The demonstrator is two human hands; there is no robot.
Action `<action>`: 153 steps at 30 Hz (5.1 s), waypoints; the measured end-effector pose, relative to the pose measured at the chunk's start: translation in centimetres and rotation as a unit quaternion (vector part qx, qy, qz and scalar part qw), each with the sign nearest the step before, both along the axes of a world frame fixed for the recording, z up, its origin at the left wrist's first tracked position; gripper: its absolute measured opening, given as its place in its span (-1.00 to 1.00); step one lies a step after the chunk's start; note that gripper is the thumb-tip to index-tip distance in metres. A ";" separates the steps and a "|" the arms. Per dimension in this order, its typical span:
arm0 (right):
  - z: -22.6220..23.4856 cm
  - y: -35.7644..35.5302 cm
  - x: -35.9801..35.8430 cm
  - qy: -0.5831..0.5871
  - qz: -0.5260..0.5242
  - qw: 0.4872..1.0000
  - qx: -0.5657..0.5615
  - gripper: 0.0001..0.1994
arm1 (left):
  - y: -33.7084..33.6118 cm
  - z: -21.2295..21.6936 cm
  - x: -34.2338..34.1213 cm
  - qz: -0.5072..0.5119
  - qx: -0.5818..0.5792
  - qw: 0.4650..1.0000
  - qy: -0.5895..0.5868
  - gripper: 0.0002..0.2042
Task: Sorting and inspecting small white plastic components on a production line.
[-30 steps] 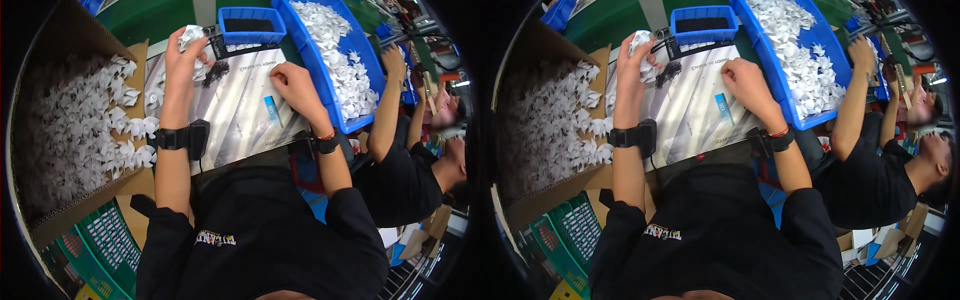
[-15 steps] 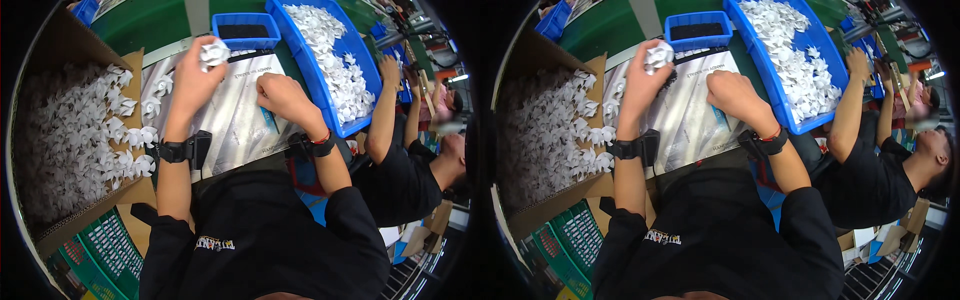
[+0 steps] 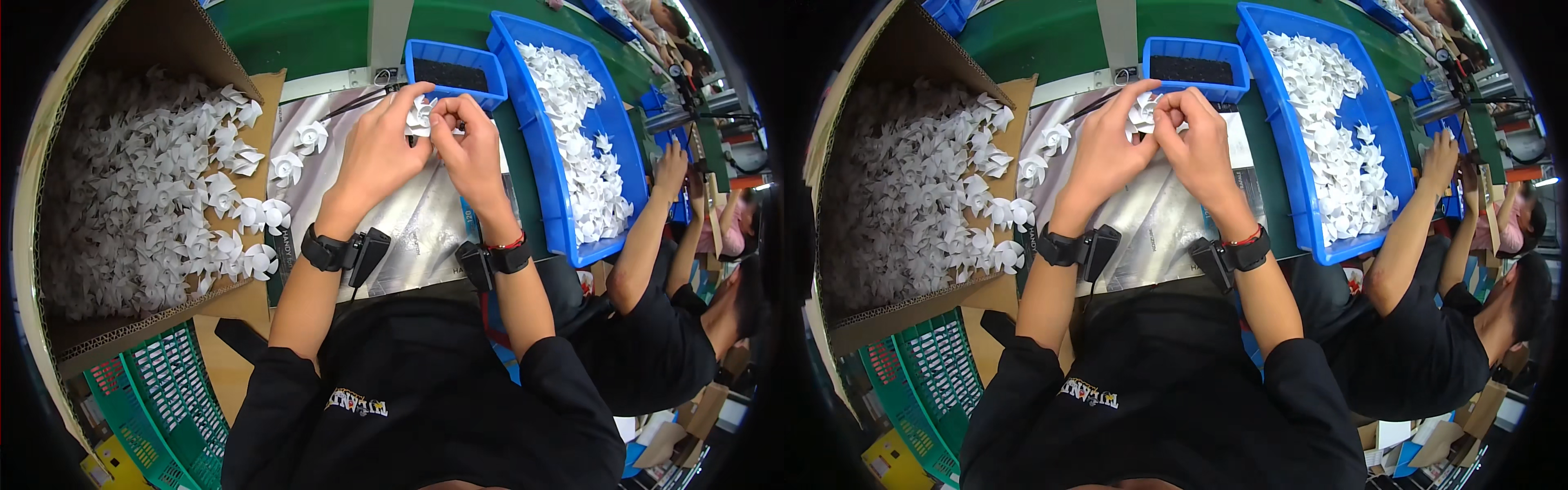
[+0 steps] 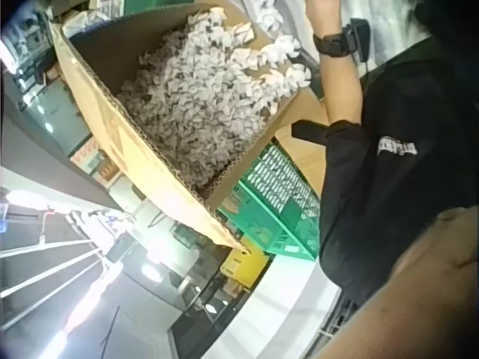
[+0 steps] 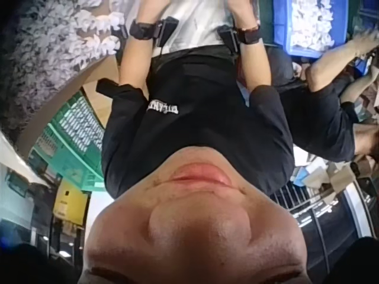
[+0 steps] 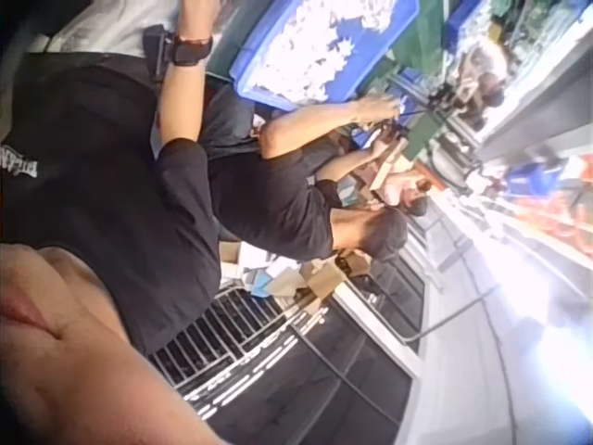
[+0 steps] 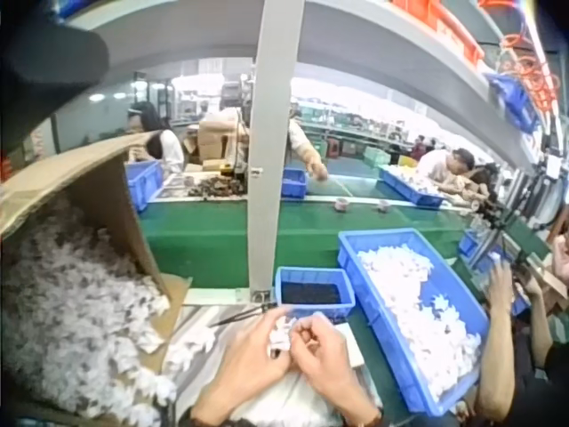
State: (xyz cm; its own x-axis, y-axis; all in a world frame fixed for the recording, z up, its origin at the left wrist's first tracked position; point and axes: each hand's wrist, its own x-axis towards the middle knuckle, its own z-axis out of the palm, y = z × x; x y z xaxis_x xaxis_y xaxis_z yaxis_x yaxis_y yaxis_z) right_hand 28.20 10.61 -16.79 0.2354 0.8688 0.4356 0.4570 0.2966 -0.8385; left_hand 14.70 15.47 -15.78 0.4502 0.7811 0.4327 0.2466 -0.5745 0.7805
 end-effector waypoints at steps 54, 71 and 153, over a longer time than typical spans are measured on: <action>-0.1 -2.3 2.9 -0.377 0.019 0.916 -0.136 -0.86 | 1.8 0.1 -0.9 -0.075 -0.318 0.901 -0.286 -0.59; 1.5 2.4 0.0 0.138 0.087 0.985 -0.063 -0.96 | -0.1 1.2 -1.1 0.025 -0.055 0.997 -0.046 -0.56; 1.8 1.5 1.6 -0.015 0.058 0.997 -0.048 -0.90 | -1.0 0.6 -0.7 0.095 0.104 0.974 0.175 -0.43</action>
State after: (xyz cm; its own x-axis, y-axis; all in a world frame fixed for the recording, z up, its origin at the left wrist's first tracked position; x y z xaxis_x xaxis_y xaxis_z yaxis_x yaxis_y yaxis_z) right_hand 29.83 12.11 -15.03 0.1192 0.9273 0.3549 0.4504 0.2681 -0.8516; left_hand 14.02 14.51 -15.18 0.4535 0.7772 0.4362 0.5943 -0.6284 0.5019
